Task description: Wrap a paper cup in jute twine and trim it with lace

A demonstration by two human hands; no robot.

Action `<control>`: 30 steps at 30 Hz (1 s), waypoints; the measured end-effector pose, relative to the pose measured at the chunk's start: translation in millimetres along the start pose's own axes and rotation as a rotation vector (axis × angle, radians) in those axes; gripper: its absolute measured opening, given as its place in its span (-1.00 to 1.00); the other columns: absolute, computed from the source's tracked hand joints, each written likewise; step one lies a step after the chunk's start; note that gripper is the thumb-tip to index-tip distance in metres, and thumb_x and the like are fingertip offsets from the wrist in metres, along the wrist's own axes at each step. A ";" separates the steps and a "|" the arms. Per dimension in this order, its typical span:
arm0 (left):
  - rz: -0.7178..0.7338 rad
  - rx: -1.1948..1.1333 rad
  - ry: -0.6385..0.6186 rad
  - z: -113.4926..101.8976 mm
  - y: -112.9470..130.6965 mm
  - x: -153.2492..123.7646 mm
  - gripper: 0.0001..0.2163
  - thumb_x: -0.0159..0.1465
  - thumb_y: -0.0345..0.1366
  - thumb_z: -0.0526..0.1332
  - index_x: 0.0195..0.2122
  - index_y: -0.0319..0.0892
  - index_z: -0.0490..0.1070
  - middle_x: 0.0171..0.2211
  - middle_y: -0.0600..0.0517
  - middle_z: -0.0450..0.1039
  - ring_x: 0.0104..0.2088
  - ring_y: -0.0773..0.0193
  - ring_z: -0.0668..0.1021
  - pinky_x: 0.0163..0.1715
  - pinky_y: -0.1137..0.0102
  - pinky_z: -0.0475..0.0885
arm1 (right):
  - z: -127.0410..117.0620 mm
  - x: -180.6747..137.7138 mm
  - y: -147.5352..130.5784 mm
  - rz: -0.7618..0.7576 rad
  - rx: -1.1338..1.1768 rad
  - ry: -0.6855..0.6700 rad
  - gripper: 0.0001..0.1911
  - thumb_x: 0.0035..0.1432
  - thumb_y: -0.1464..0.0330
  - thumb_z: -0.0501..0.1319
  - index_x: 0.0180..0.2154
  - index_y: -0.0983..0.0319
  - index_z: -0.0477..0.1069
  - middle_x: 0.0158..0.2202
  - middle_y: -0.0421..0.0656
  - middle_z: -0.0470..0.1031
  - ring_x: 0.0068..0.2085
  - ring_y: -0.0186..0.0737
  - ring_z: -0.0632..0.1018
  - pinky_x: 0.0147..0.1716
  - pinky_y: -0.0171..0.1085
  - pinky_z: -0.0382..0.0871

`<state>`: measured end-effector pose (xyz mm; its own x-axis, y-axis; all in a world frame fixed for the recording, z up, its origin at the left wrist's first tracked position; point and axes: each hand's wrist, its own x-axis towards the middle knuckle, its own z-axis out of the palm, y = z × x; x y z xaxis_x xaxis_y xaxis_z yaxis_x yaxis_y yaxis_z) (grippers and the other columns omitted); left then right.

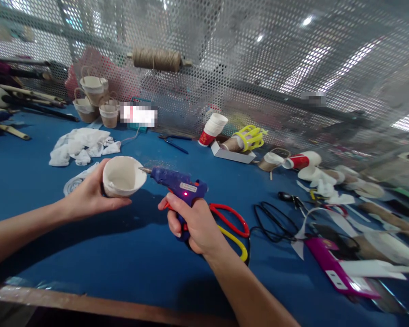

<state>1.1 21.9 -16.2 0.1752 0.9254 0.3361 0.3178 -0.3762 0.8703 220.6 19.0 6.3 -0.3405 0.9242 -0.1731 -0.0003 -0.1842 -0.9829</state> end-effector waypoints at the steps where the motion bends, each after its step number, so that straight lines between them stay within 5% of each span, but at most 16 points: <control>1: -0.009 -0.005 0.006 0.4 0.3 0.1 -0.46 -0.04 -0.26 0.32 -0.07 -0.20 0.12 -0.18 -0.02 0.37 -0.17 0.21 0.47 -0.16 0.35 0.41 | 0.6 -0.2 0.6 -0.014 -0.037 0.014 -0.71 0.06 0.19 0.18 -0.49 0.30 0.40 -0.82 -0.36 0.16 -0.75 -0.52 0.15 -0.75 -0.44 -0.02; 9: -0.058 0.090 0.076 1.1 2.5 1.6 -0.52 -0.06 -0.26 0.31 -0.15 -0.18 0.12 -0.25 0.03 0.37 -0.24 0.23 0.48 -0.26 0.39 0.42 | 1.3 -6.1 -4.9 -0.172 -0.501 0.145 -0.72 0.13 0.22 0.13 -0.46 0.29 0.42 -0.78 -0.30 0.25 -0.71 -0.43 0.29 -0.67 -0.36 0.19; 14: -0.054 0.152 0.057 0.8 -5.2 1.7 -0.53 -0.06 -0.23 0.30 -0.16 -0.16 0.12 -0.26 0.03 0.36 -0.27 0.23 0.48 -0.31 0.39 0.42 | 1.2 -7.7 -8.0 -0.150 -0.693 0.147 -0.63 0.11 0.21 0.13 -0.64 0.26 0.36 -0.77 -0.23 0.30 -0.70 -0.39 0.36 -0.62 -0.33 0.29; 18: 0.011 0.248 0.046 -0.4 -9.4 2.1 -0.55 -0.04 -0.26 0.27 -0.16 -0.14 0.12 -0.23 0.01 0.34 -0.26 0.23 0.47 -0.31 0.36 0.41 | -0.4 -7.7 -6.7 -0.122 -0.758 0.118 -0.55 0.09 0.20 0.15 -0.76 0.22 0.24 -0.78 -0.21 0.31 -0.71 -0.38 0.37 -0.61 -0.32 0.32; 30: 0.026 0.249 -0.040 -2.8 -4.9 2.1 -0.57 -0.01 -0.26 0.26 -0.14 -0.12 0.11 -0.20 0.01 0.36 -0.24 0.22 0.46 -0.28 0.36 0.39 | -14.5 -2.8 -10.0 -0.136 -0.764 0.069 -0.56 0.11 0.15 0.14 -0.71 0.22 0.32 -0.79 -0.22 0.30 -0.66 -0.33 0.40 -0.52 -0.25 0.35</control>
<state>-2.7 25.8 -18.8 0.2217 0.9145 0.3385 0.5312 -0.4044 0.7445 235.2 23.1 15.7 -0.3250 0.9453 -0.0268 0.6187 0.1911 -0.7620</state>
